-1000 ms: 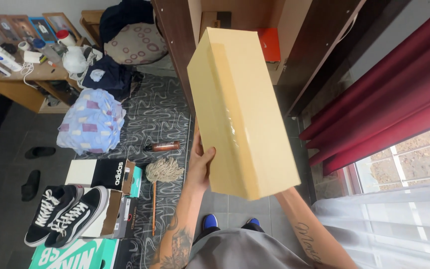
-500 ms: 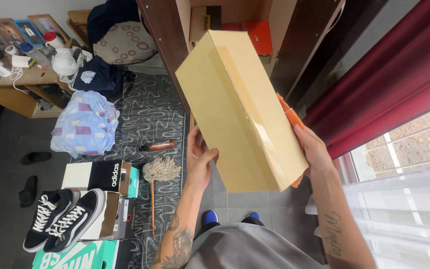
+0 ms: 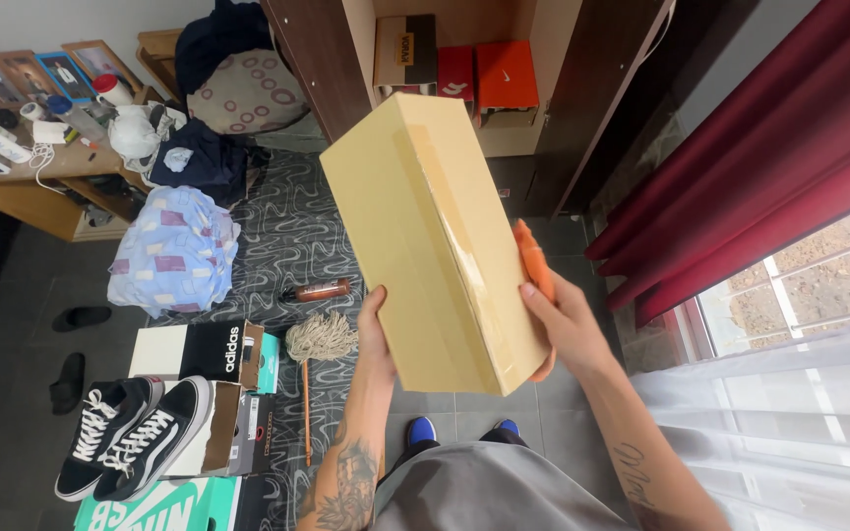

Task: The person cleans several shoe boxes using a mop and an orange cloth, then places the boxes and shoes into a cabinet. The person uses a mop to dust the boxes and a cloth to wipe them before storing them.

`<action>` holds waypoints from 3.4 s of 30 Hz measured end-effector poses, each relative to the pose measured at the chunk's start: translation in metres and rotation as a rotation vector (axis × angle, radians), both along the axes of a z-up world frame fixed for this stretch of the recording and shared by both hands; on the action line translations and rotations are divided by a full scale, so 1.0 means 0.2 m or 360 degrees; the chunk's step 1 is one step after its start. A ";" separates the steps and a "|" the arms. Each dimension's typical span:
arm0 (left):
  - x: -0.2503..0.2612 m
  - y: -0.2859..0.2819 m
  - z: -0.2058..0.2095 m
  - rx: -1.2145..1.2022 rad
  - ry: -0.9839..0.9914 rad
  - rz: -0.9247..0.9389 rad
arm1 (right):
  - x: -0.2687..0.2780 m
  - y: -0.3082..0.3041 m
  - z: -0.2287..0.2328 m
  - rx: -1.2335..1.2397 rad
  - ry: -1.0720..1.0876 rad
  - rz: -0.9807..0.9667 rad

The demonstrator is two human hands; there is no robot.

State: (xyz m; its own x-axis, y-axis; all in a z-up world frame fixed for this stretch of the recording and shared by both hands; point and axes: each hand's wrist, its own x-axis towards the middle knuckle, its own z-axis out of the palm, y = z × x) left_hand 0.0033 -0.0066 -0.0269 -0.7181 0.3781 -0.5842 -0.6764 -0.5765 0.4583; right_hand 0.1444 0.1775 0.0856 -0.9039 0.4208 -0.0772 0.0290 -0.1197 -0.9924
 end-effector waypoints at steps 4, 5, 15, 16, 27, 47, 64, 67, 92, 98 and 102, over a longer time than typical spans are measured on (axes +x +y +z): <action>-0.03 -0.08 0.01 -0.0041 -0.0012 -0.0019 | -0.05 0.17 -0.08 -0.0167 -0.0033 -0.0686; -0.02 -0.09 0.02 -0.0031 -0.0018 -0.0027 | -0.06 0.23 -0.10 -0.0416 0.0126 -0.0981; 0.01 -0.21 0.13 0.0657 0.0029 -0.0286 | 0.11 -0.10 -0.22 0.1394 0.0943 0.0845; 0.02 -0.22 0.13 0.0508 0.0083 -0.0293 | 0.13 -0.11 -0.25 0.1504 0.0956 0.0850; 0.03 -0.15 0.01 -0.0192 -0.0070 -0.0128 | -0.60 -0.02 0.11 0.1342 0.1206 0.0276; -0.01 -0.23 0.40 -0.0379 -0.0061 0.0058 | -0.10 -0.36 -0.18 0.0933 0.0750 0.0225; -0.13 -0.06 -0.08 -0.0303 0.0856 0.0139 | -0.32 -0.40 -0.37 0.2187 0.0781 0.0106; -0.18 -0.13 -0.12 -0.0345 0.0900 0.0183 | -0.19 -0.49 -0.59 0.2169 0.0791 -0.0003; 0.01 -0.25 0.31 -0.0750 0.1712 -0.0302 | -0.23 -0.06 -0.45 -0.0156 0.0353 0.0051; 0.00 -0.35 0.36 -0.0858 0.2098 -0.0439 | -0.14 0.11 -0.37 -0.0434 0.0132 -0.0447; 0.04 -0.36 0.38 -0.0959 0.2242 -0.0492 | -0.24 0.11 0.29 -0.1895 0.0133 -0.0286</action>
State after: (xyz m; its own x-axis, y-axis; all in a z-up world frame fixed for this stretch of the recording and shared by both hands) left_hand 0.0115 -0.0776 0.0493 -0.7379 0.5752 0.3531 0.4274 -0.0066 0.9040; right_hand 0.0959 0.1989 0.1441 -0.8605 0.2457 -0.4462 -0.1410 -0.9566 -0.2550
